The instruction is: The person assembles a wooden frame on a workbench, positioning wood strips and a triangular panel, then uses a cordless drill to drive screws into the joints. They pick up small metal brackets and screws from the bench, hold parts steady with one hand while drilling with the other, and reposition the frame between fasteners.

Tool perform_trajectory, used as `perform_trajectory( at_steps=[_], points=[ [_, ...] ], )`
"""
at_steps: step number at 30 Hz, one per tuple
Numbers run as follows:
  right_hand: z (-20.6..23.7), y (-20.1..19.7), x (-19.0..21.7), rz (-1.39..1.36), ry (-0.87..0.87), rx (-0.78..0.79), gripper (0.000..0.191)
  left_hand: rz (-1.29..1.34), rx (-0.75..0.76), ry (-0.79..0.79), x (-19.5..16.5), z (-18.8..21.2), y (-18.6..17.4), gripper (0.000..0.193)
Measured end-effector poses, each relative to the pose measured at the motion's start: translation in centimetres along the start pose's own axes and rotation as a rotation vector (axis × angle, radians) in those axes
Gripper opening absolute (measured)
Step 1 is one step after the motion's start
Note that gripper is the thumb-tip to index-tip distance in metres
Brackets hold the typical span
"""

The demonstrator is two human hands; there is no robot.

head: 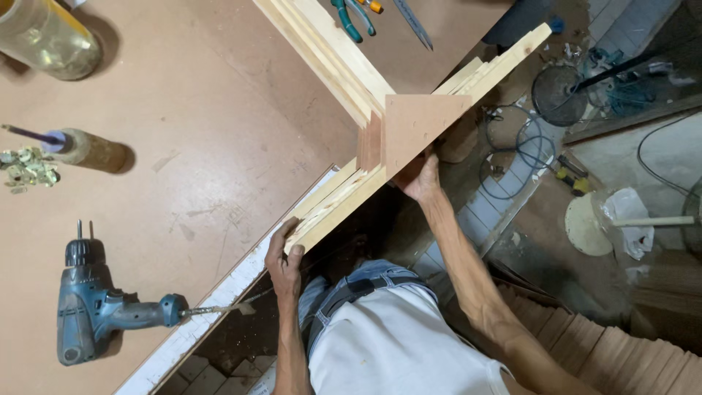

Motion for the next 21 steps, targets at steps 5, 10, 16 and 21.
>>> perform_trajectory(
  at_steps=[5, 10, 16, 21],
  points=[
    [0.9, 2.6, 0.2, 0.056, -0.024, -0.083, 0.104, 0.005, -0.059, -0.059, -0.1, 0.1, 0.3, 0.064],
    [0.9, 2.4, -1.2, 0.067, -0.009, -0.148, 0.090, -0.006, -0.144, -0.080, 0.4, -0.1, -0.5, 0.064],
    [1.1, 0.7, -4.0, 0.043, 0.126, -0.153, 0.062, 0.048, -0.295, -0.104, 1.8, 0.9, -3.0, 0.069],
    [1.1, 1.1, -6.0, 0.225, 0.191, -0.053, 0.040, 0.177, -0.423, -0.131, 2.3, 0.6, -7.8, 0.068]
  ],
)
Point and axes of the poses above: each hand's wrist, its own z-axis away from the middle knuckle, its own y-axis out of the palm, x = y × z, the point moved 4 cm from there along -z, towards the middle knuckle, and after that the axes turned 7 degrees about x, right-handed, at the moved point
